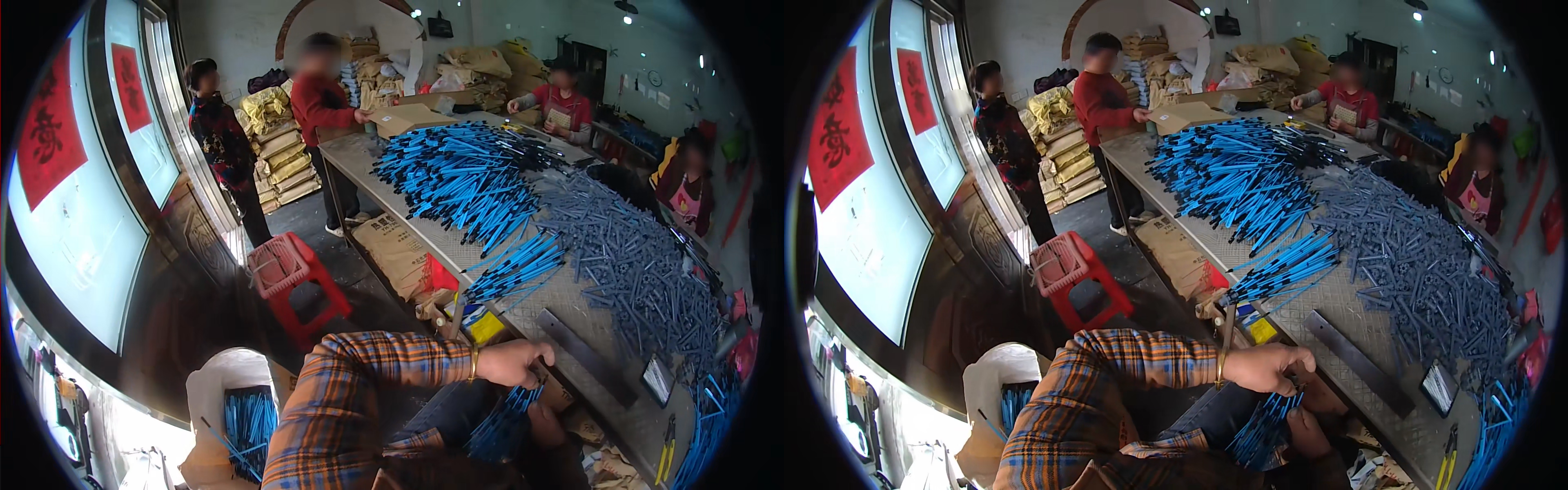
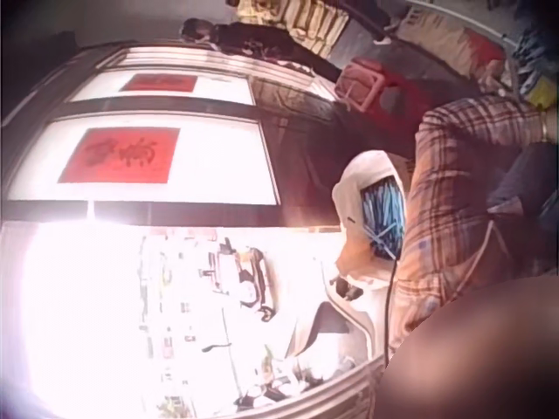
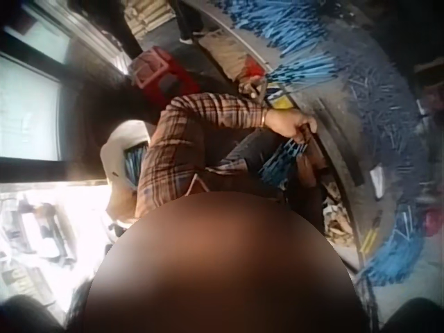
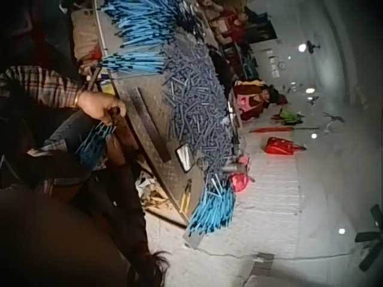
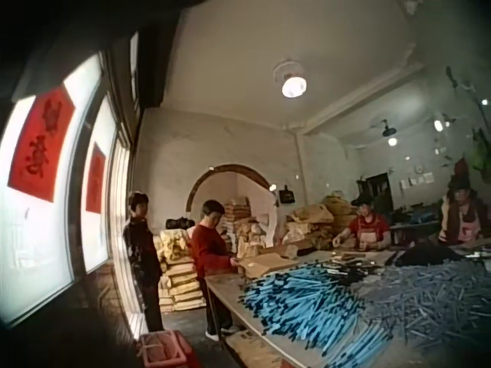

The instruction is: The person assembles a mechanism by threading wire through a row of plastic ribs, wrapping the ribs around a central hub, and twisting and trimming the wire with pliers.

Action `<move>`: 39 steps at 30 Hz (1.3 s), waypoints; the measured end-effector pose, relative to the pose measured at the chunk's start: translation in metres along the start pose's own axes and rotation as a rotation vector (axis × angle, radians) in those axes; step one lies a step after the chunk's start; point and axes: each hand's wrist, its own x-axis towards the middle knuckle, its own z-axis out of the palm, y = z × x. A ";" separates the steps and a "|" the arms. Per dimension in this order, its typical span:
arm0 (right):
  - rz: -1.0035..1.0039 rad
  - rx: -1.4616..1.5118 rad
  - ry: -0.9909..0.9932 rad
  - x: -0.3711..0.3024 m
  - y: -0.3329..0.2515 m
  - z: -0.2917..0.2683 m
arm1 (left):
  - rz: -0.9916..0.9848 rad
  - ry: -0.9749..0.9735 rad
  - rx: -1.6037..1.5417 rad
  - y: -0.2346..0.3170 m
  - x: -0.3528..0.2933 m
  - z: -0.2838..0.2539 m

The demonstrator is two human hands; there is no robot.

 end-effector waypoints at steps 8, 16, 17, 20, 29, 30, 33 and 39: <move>-0.101 0.134 0.044 0.006 -0.006 0.015 | -0.032 0.243 -0.555 -0.054 -0.005 0.035; -0.205 -0.919 0.072 0.023 0.082 -0.008 | 0.006 0.289 -0.316 -0.061 -0.008 0.057; -0.144 -0.893 0.043 0.021 0.063 -0.002 | 0.000 0.339 -0.217 -0.059 -0.008 0.056; -0.093 -0.843 0.016 0.015 0.023 0.011 | 0.033 0.377 -0.131 -0.064 -0.003 0.055; -0.153 -0.441 -0.003 0.046 0.023 0.015 | 0.081 0.512 0.117 -0.105 0.004 0.044; -0.273 -0.241 0.037 0.048 0.026 0.017 | 0.082 0.514 0.118 -0.105 0.003 0.042; -0.203 -0.322 0.035 0.057 0.039 0.014 | 0.002 0.470 -0.050 -0.103 -0.001 0.037; -0.202 -0.502 0.029 0.058 0.060 0.017 | 0.012 0.576 -0.156 -0.115 -0.009 0.048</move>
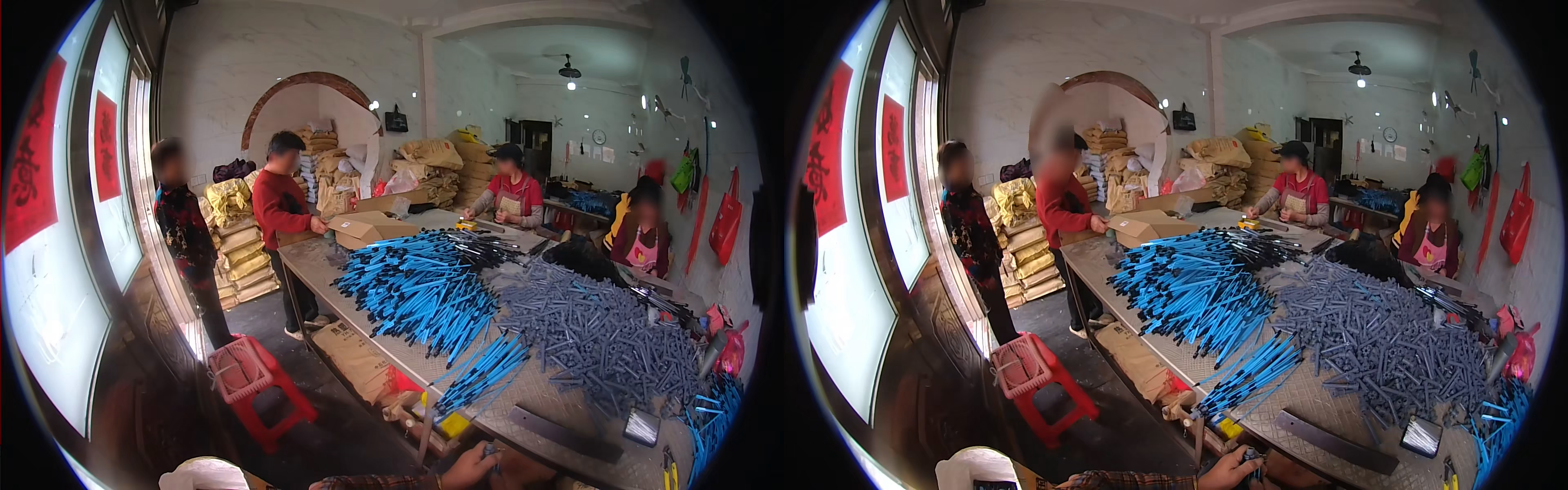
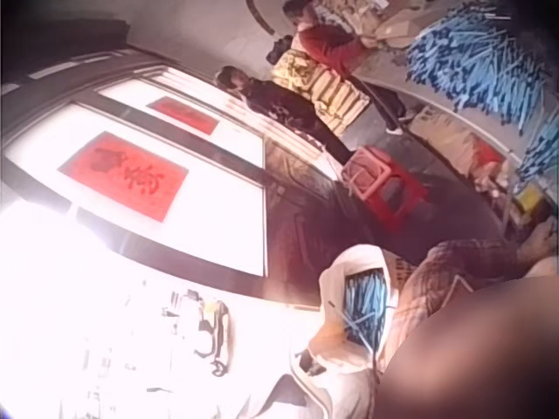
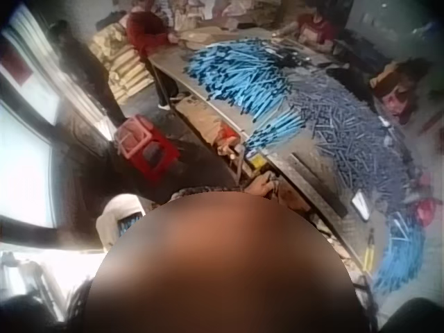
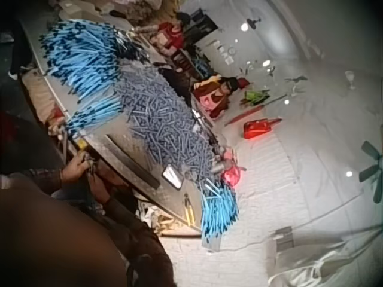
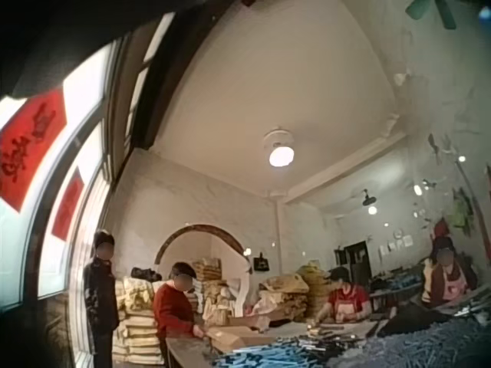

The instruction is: The person assembles a mechanism by threading wire through a row of plastic ribs, wrapping the ribs around a central hub, and twisting and trimming the wire with pliers.

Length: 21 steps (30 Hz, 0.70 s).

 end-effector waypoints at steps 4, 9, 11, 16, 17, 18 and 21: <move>-0.113 -0.029 0.293 -0.008 0.049 0.037 | -0.025 -0.029 -0.020 -0.001 -0.002 -0.006; 0.292 -0.141 0.373 -0.014 -0.109 0.008 | -0.136 -0.108 -0.177 0.030 -0.003 -0.015; 0.175 -0.180 0.339 -0.003 -0.104 -0.004 | -0.055 -0.084 -0.305 0.036 0.006 -0.017; -0.006 -0.010 0.279 0.017 -0.109 -0.030 | -0.186 -0.094 -0.506 0.049 0.020 -0.024; -0.022 0.006 0.257 0.015 -0.104 -0.033 | -0.231 -0.126 -0.509 0.046 0.016 -0.019; 0.002 0.025 0.278 0.015 -0.097 -0.036 | -0.240 -0.136 -0.542 0.043 0.018 -0.018; -0.048 0.080 0.193 0.001 -0.088 -0.040 | -0.262 -0.156 -0.595 0.044 0.010 -0.007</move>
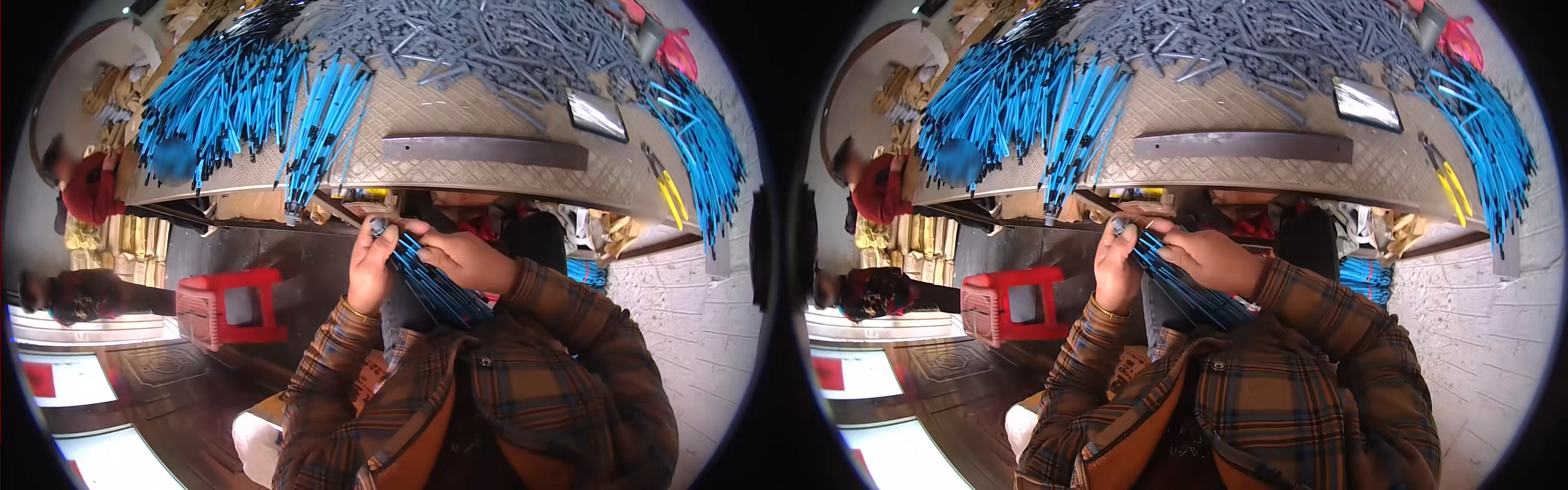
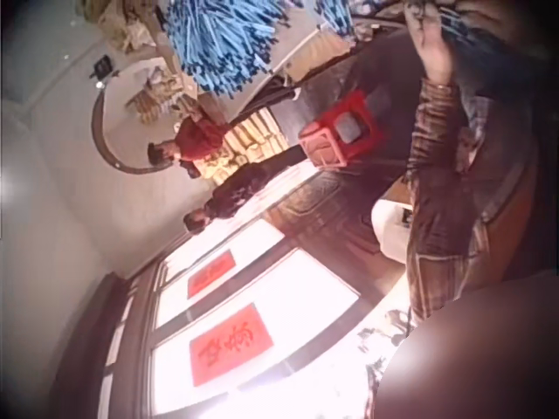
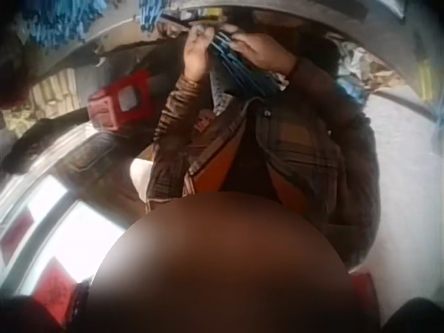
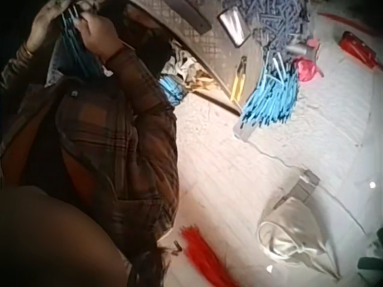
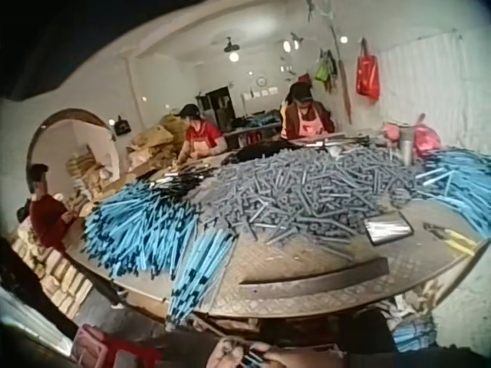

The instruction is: The person assembles a mechanism by threading wire through a row of plastic ribs, wrapping the ribs around a central hub, and twisting and trimming the wire with pliers.

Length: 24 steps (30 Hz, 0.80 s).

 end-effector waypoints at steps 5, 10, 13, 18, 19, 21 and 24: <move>-0.034 0.044 0.033 -0.017 0.008 0.000 | 0.032 -0.057 -0.015 -0.005 -0.008 0.014; -0.037 -0.100 0.050 -0.022 0.002 -0.004 | 0.020 -0.076 -0.025 -0.006 -0.007 0.018; -0.034 -0.156 0.029 -0.020 -0.001 -0.009 | 0.019 -0.108 -0.023 0.000 -0.005 0.024; -0.083 -0.161 0.027 -0.019 0.000 -0.012 | -0.001 -0.163 0.039 0.005 -0.001 0.028; -0.078 -0.188 0.014 -0.020 -0.003 -0.013 | 0.003 -0.174 0.066 0.007 0.000 0.028; -0.069 -0.213 -0.002 -0.025 -0.010 -0.012 | -0.004 -0.179 0.069 0.008 -0.003 0.029; -0.061 -0.236 0.041 -0.031 -0.020 -0.011 | -0.009 -0.190 0.077 0.010 -0.007 0.032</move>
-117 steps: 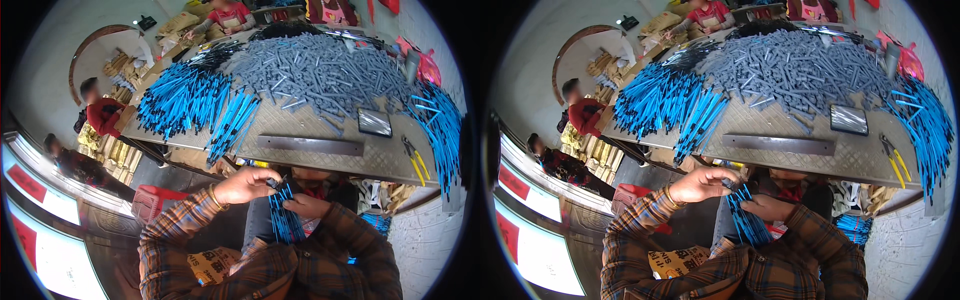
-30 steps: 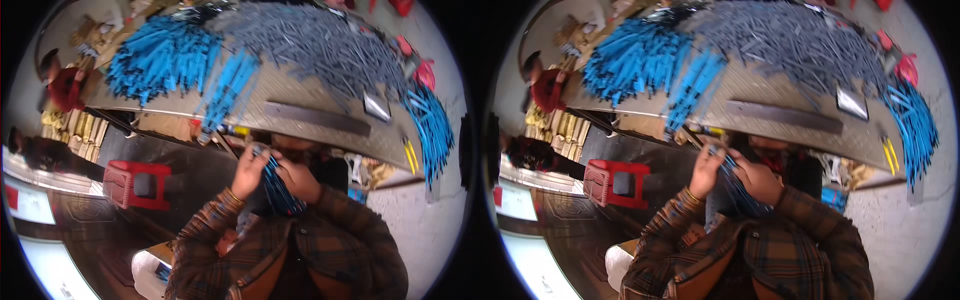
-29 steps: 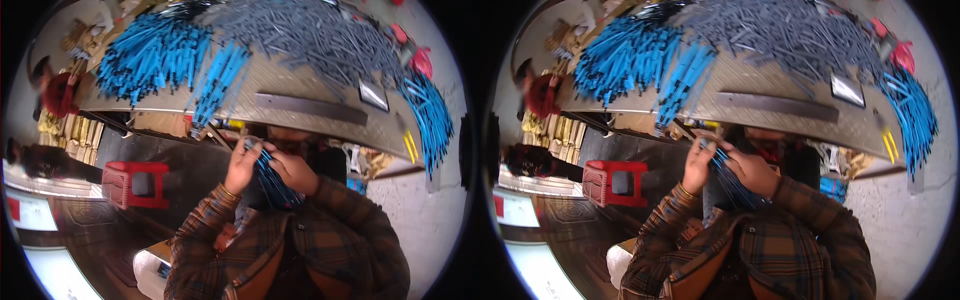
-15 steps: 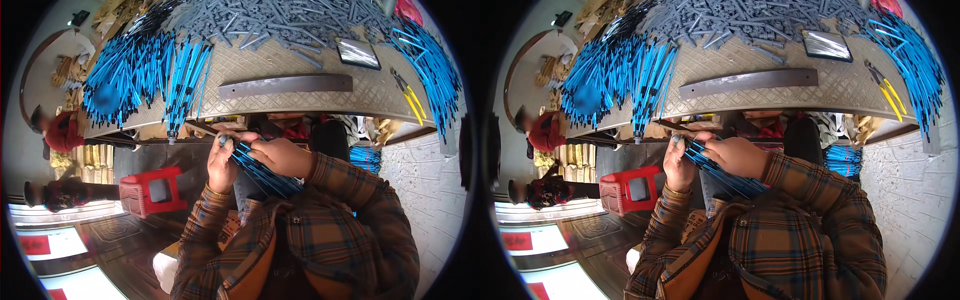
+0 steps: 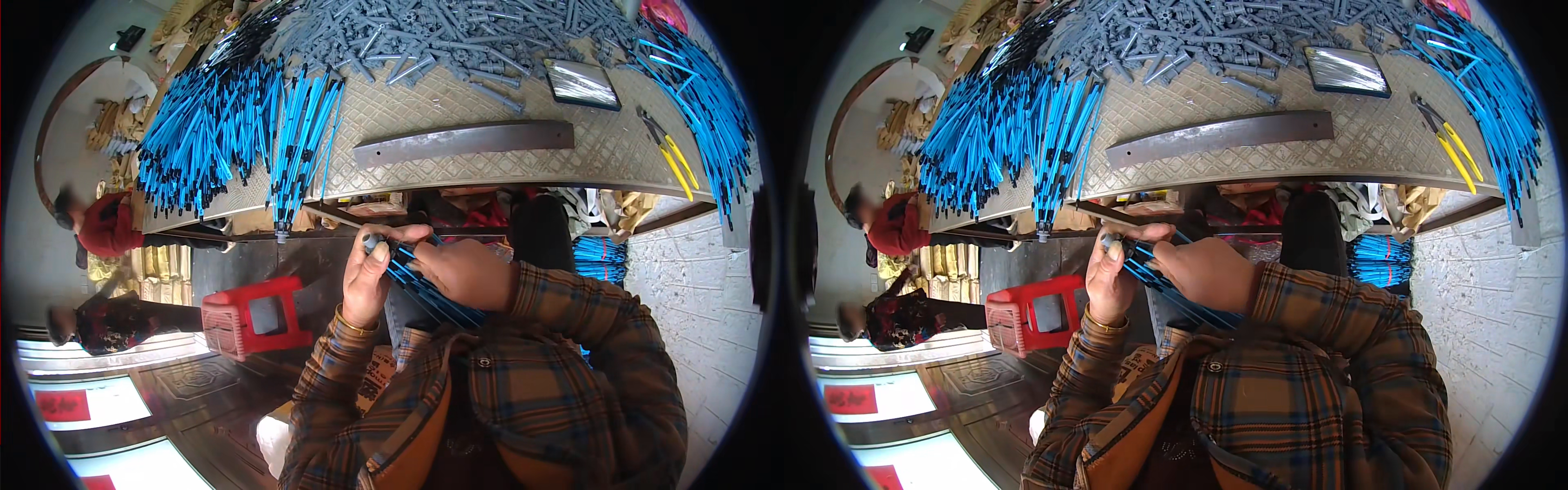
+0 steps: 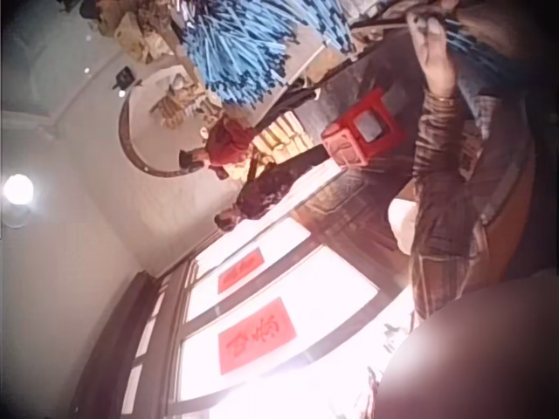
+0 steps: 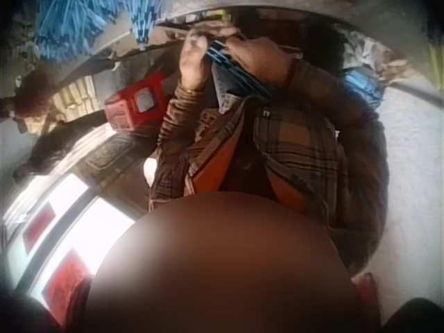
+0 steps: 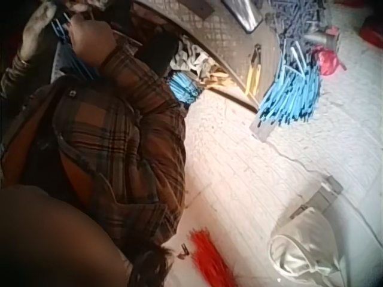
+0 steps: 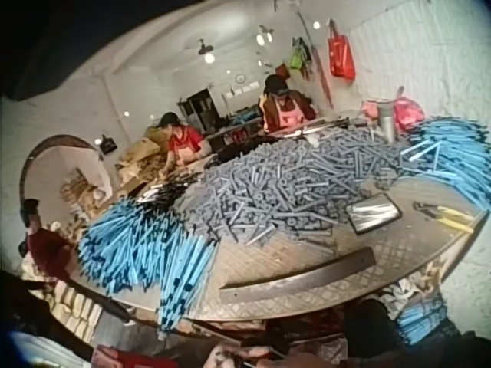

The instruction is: The person assembles a mechanism by threading wire through a row of plastic ribs, wrapping the ribs around a central hub, and twisting and trimming the wire with pliers.

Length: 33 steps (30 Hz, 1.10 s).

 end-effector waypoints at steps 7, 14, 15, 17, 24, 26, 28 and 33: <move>-0.105 -0.112 0.021 -0.009 0.001 0.004 | 0.018 0.022 0.187 0.003 -0.011 0.005; -0.205 -0.199 0.017 -0.013 0.001 -0.002 | 0.006 0.130 0.272 0.000 -0.013 0.022; -0.190 -0.198 0.003 -0.014 0.001 -0.003 | 0.004 0.165 0.272 -0.002 -0.012 0.024; -0.183 -0.196 -0.010 -0.013 -0.001 -0.005 | 0.020 0.188 0.264 -0.004 -0.012 0.026; -0.211 -0.213 -0.031 -0.006 -0.006 -0.007 | 0.106 0.261 0.264 -0.007 -0.011 0.024; -0.247 -0.291 -0.029 -0.005 -0.011 -0.008 | 0.088 0.300 0.271 0.000 -0.012 0.029; -0.351 -0.353 -0.031 0.001 -0.012 -0.006 | 0.137 0.323 0.437 0.006 -0.018 0.023; -0.158 -0.288 -0.020 -0.019 -0.006 -0.003 | 0.069 0.334 0.349 -0.018 -0.015 0.035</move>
